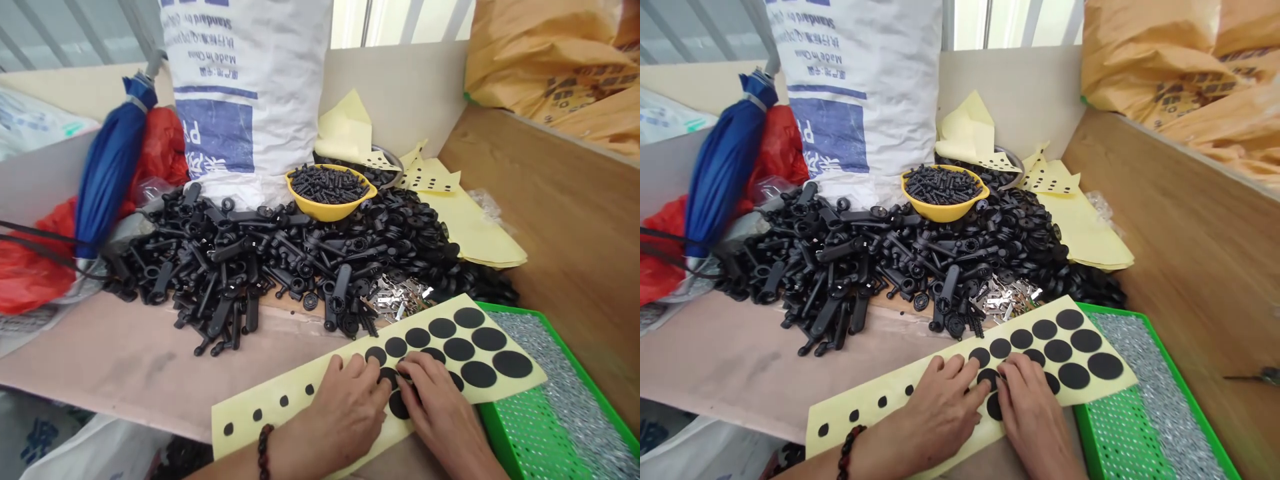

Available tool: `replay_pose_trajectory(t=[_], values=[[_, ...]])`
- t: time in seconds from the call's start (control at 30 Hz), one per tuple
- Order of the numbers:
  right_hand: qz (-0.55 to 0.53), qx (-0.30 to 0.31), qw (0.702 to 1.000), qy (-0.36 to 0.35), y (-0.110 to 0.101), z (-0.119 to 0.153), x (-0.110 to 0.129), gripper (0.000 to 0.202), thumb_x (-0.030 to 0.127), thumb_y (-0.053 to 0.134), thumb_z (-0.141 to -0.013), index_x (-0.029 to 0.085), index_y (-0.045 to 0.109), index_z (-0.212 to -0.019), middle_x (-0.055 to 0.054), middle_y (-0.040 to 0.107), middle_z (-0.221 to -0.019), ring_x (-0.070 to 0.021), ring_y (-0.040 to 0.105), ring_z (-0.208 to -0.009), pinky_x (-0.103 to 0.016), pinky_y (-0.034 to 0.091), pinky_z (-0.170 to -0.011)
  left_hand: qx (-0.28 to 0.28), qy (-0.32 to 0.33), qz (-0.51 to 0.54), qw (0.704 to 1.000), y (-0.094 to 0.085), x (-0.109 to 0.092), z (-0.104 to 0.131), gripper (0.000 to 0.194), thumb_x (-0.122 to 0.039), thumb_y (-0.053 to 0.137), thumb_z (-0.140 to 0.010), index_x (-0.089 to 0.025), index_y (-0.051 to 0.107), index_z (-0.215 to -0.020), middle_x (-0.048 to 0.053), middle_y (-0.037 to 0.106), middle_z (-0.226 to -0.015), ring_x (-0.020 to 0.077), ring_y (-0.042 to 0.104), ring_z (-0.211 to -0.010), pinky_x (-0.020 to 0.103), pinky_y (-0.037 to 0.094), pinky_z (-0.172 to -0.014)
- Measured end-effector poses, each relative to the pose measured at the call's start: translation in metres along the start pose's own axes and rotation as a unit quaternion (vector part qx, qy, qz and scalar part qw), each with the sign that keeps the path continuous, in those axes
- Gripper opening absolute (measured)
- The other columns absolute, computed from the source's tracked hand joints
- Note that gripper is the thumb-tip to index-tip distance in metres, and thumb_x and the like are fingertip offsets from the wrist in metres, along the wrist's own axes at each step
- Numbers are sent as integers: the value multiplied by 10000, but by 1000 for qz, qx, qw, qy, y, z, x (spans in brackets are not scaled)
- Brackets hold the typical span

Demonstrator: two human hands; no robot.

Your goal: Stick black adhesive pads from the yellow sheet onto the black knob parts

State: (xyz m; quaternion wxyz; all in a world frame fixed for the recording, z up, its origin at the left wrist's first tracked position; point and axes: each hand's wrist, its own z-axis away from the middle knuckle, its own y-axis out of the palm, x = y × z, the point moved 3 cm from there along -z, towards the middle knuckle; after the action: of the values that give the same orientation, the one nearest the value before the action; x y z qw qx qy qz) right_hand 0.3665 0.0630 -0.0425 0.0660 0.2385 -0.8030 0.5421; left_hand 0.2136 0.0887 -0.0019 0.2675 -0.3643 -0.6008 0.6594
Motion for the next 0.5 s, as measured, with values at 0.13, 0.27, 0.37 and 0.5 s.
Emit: replay_pose_trajectory(t=[0.13,0.27,0.37,0.5], values=[[-10,13,1000,2,0,-5,1,144,124,421,-900,224,501,-836,-103,598,-900,-266,588,-799,-422,507,-685,-6,7,-10,1000,0,-1,-2,209,-312,455,-930,-162,506,-1068,73,530,-1094,241,470,-914,390,396,-692],[-74,26,997,19,-6,-7,9,163,126,435,-894,239,472,-782,-55,586,-799,-223,590,-728,-357,517,-629,-20,13,-21,999,-1,-2,-1,197,-298,441,-932,-153,515,-1044,72,528,-1082,236,467,-901,386,382,-679],[-123,40,991,35,-10,-11,15,189,127,444,-880,246,459,-734,-26,587,-730,-194,592,-667,-303,519,-582,-40,18,-28,999,3,-3,1,192,-290,418,-948,-150,530,-1016,76,532,-1081,234,472,-905,376,374,-676],[-179,61,981,31,-13,-16,15,202,149,462,-863,246,489,-689,-1,620,-673,-169,613,-620,-255,529,-573,-78,31,-34,996,15,0,5,174,-320,499,-918,-161,549,-966,74,558,-1055,228,493,-871,351,372,-653]])
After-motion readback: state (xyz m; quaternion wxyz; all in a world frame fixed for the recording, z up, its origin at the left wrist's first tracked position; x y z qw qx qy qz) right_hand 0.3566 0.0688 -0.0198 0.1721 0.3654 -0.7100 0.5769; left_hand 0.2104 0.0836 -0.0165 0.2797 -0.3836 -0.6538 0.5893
